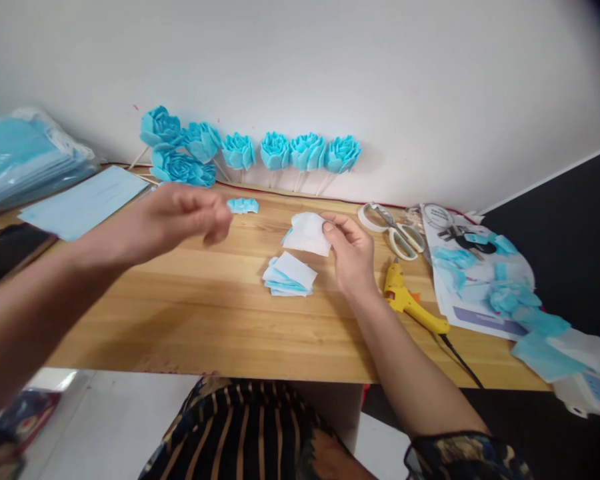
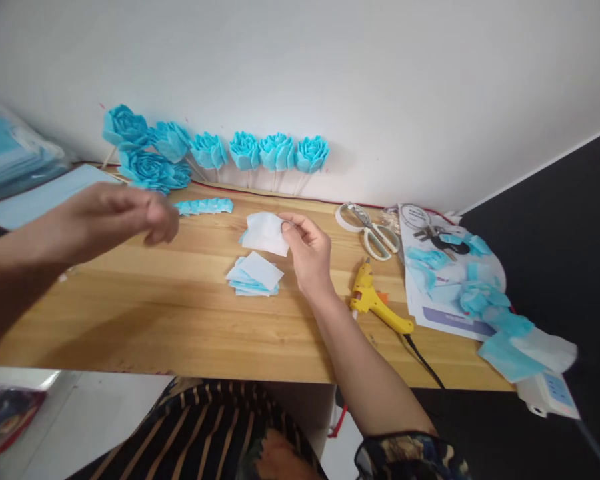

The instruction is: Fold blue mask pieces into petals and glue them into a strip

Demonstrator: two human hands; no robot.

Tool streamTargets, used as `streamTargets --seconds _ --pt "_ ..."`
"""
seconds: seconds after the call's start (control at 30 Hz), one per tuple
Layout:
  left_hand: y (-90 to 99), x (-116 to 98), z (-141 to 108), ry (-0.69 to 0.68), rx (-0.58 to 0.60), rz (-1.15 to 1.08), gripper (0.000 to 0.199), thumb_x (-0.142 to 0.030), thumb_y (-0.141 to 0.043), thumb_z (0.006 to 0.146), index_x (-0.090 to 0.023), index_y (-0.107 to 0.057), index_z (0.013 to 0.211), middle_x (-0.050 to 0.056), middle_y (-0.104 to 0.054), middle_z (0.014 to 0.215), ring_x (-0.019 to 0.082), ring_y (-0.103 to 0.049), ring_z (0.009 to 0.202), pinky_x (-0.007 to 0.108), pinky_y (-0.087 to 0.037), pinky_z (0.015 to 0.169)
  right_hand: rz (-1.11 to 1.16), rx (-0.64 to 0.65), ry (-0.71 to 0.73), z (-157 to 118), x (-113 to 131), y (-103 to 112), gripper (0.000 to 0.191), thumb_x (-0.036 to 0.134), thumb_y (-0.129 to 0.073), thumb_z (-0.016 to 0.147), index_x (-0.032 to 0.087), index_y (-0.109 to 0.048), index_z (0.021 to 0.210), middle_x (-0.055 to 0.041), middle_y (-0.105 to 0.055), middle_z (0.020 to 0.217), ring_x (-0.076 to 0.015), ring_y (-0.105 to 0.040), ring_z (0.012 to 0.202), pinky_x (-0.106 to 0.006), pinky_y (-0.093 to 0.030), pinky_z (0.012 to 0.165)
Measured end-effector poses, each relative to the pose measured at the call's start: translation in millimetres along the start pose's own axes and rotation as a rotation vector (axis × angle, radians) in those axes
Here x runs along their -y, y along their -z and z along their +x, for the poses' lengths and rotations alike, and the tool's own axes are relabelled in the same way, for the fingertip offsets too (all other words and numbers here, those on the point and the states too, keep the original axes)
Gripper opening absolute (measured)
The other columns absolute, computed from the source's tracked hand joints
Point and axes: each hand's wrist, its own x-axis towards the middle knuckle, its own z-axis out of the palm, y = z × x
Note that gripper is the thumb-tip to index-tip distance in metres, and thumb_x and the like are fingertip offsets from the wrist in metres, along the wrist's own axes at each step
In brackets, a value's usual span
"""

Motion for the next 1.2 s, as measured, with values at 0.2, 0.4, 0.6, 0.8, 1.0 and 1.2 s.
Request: streamTargets --seconds 0.2,0.4,0.6,0.8,1.0,1.2 --pt "43.3 -1.8 -54.4 -0.098 0.310 0.483 0.056 -0.025 -0.089 0.064 -0.031 -0.073 0.117 -0.001 -0.069 0.132 0.027 -0.058 0.130 0.040 -0.047 0.108 -0.007 0.005 -0.006 -1.0 2.5 -1.6 0.020 0.035 -0.070 0.079 0.023 -0.075 0.093 0.0011 -0.070 0.079 -0.0139 -0.059 0.069 -0.026 -0.047 0.063" --pt "-9.7 1.1 4.3 -0.032 -0.078 0.115 0.059 -0.015 -0.088 0.066 -0.026 -0.072 0.122 0.004 -0.069 0.128 0.025 -0.063 0.119 0.028 -0.054 0.094 -0.088 0.118 0.015 -2.9 2.1 -3.0 0.021 0.037 -0.068 0.082 0.025 -0.075 0.099 0.0019 -0.067 0.074 -0.0140 -0.058 0.066 -0.027 -0.046 0.060" --pt "-64.2 13.1 53.2 0.096 0.049 -0.224 0.038 -0.010 -0.083 0.071 -0.018 -0.077 0.107 0.003 -0.074 0.086 0.024 -0.073 0.086 0.028 -0.056 0.069 -0.209 0.202 0.114 1.9 10.0 -1.6 0.024 0.036 -0.066 0.088 0.029 -0.074 0.109 0.0024 -0.062 0.071 -0.0128 -0.053 0.059 -0.026 -0.041 0.054" --pt "-74.6 9.4 67.7 0.029 0.007 -0.160 0.004 -0.017 -0.075 0.080 -0.013 -0.076 0.080 0.003 -0.069 0.070 0.016 -0.065 0.064 0.026 -0.048 0.060 -0.282 0.183 0.225 18.3 23.4 -3.0 0.021 0.031 -0.064 0.089 0.028 -0.074 0.107 0.0033 -0.060 0.069 -0.0114 -0.049 0.058 -0.026 -0.039 0.054" --pt "-88.3 21.1 70.4 -0.038 -0.194 -0.188 0.014 -0.027 -0.072 0.082 -0.013 -0.073 0.080 0.000 -0.063 0.065 0.010 -0.051 0.056 0.022 -0.039 0.053 -0.079 0.098 0.197 26.8 11.0 -4.4 0.022 0.035 -0.066 0.088 0.025 -0.072 0.106 0.0023 -0.065 0.079 -0.0114 -0.055 0.066 -0.025 -0.046 0.060" --pt "-101.4 46.6 66.0 -0.065 -0.241 -0.244 0.025 -0.039 -0.076 0.076 -0.014 -0.072 0.077 0.001 -0.065 0.068 0.011 -0.051 0.060 0.023 -0.040 0.056 -0.058 0.215 0.094 16.0 -3.0 -2.8 0.041 0.045 -0.069 0.086 0.026 -0.065 0.121 0.0004 -0.071 0.086 -0.0159 -0.065 0.076 -0.029 -0.054 0.068"
